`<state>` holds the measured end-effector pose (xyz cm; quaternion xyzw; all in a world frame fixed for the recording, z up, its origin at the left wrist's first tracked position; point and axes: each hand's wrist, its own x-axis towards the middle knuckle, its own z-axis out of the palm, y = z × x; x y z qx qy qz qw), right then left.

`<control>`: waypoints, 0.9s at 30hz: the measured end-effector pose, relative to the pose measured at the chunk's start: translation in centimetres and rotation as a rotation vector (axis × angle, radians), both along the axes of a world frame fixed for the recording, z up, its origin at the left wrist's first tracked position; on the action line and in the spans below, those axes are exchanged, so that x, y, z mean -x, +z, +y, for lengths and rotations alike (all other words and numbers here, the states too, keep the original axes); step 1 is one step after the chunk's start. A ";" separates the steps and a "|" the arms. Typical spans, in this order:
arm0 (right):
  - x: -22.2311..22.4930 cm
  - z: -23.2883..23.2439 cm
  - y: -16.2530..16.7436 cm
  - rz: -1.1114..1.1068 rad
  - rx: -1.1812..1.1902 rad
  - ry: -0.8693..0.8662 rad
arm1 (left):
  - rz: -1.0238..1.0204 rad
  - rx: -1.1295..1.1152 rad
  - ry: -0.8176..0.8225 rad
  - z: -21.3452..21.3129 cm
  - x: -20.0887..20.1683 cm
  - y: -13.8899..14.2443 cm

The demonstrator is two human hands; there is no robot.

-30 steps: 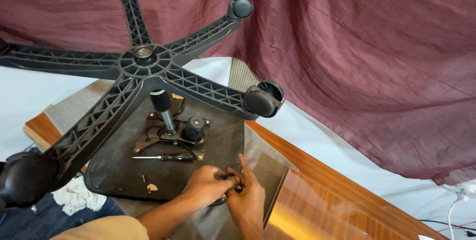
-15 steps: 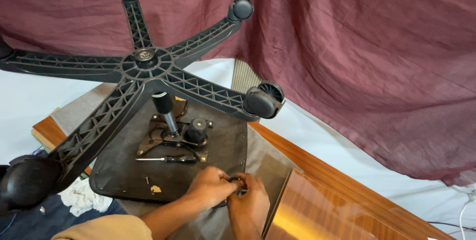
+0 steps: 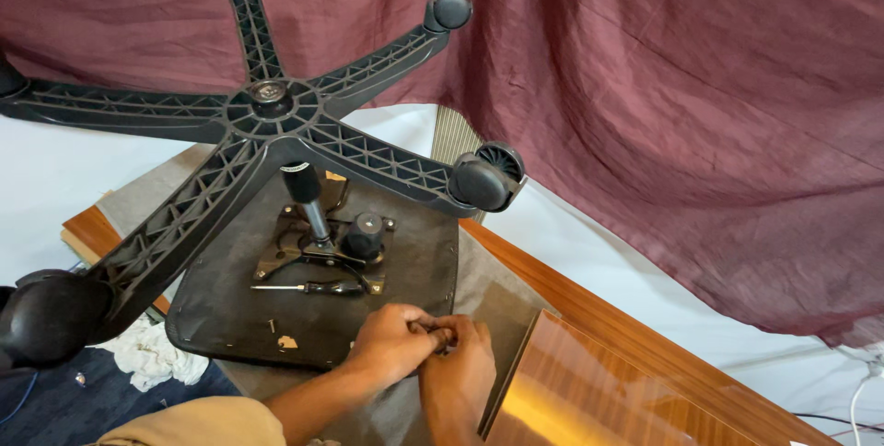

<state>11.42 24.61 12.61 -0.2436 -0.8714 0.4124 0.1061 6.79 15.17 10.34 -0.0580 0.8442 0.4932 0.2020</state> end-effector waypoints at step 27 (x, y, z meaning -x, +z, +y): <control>0.6 0.8 -1.3 0.163 0.059 0.136 | 0.012 -0.017 0.022 -0.9 1.0 0.3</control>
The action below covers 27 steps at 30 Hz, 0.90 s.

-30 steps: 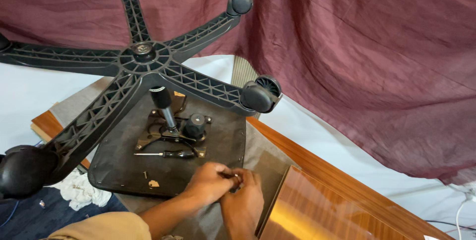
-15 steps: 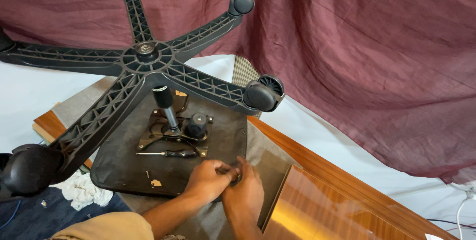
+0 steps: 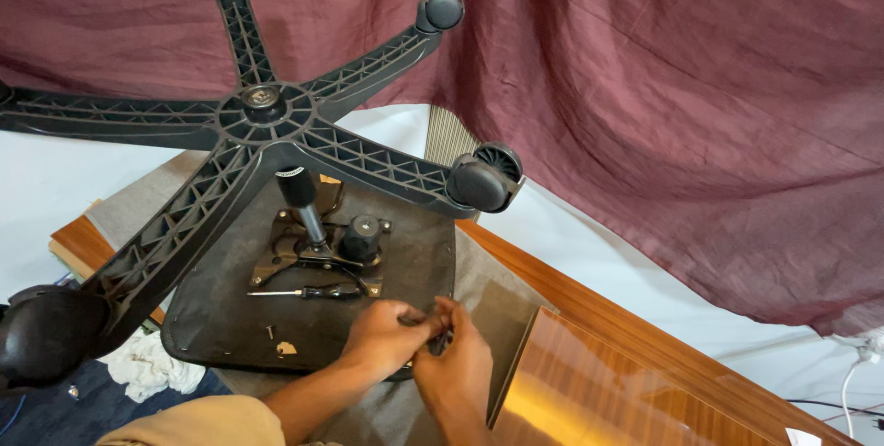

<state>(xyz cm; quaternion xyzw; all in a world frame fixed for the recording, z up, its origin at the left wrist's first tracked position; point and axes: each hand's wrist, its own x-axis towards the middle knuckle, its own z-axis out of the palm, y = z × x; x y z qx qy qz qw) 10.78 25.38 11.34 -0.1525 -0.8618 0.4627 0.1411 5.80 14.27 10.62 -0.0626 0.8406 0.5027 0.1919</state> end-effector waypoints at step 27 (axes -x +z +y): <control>-0.4 -0.9 0.6 -0.058 -0.016 -0.077 | 0.235 -0.192 -0.007 -1.4 0.0 -0.9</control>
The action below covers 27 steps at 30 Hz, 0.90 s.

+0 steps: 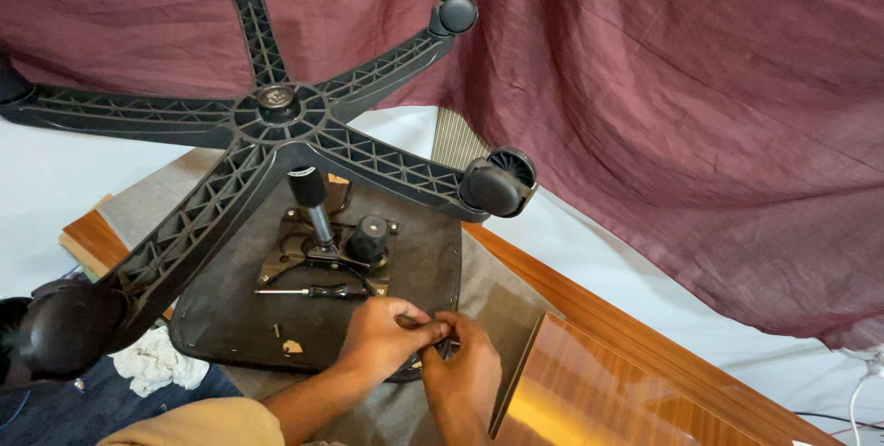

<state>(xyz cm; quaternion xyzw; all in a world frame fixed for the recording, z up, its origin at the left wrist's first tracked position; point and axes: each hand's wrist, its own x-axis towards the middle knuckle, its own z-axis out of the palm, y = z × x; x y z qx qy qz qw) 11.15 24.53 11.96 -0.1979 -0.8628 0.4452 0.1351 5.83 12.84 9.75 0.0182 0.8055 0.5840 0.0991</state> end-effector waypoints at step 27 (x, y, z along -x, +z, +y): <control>0.9 1.1 -1.4 0.015 -0.139 0.056 | 0.308 0.135 -0.173 1.5 1.3 1.9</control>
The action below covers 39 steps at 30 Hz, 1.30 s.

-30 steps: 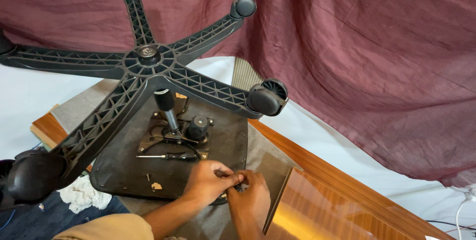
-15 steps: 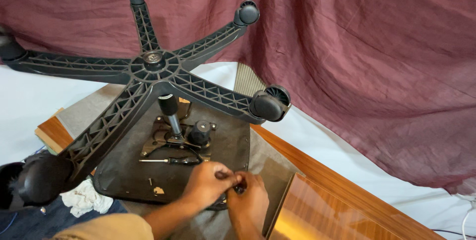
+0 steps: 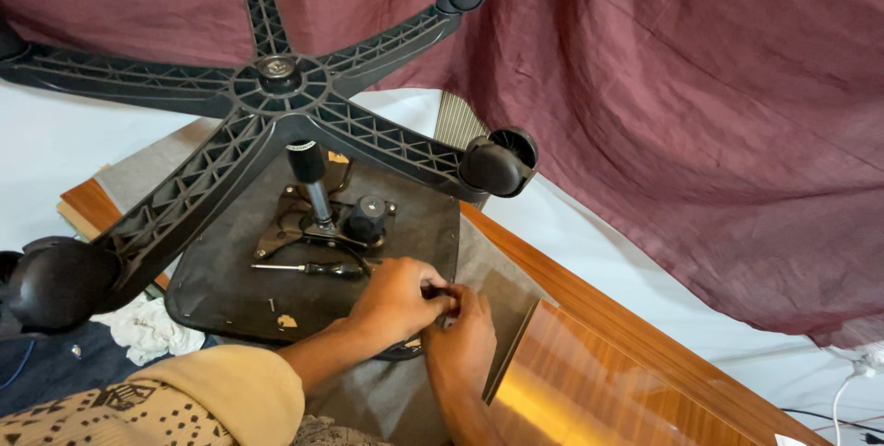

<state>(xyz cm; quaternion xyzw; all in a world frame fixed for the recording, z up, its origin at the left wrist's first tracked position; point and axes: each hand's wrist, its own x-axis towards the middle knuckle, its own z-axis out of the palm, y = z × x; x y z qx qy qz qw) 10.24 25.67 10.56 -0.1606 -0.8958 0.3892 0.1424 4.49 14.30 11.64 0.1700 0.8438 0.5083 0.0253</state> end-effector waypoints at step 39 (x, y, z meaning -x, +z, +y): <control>1.8 2.4 -2.6 0.201 0.341 0.488 | 0.100 0.047 0.097 -1.2 -4.0 -0.4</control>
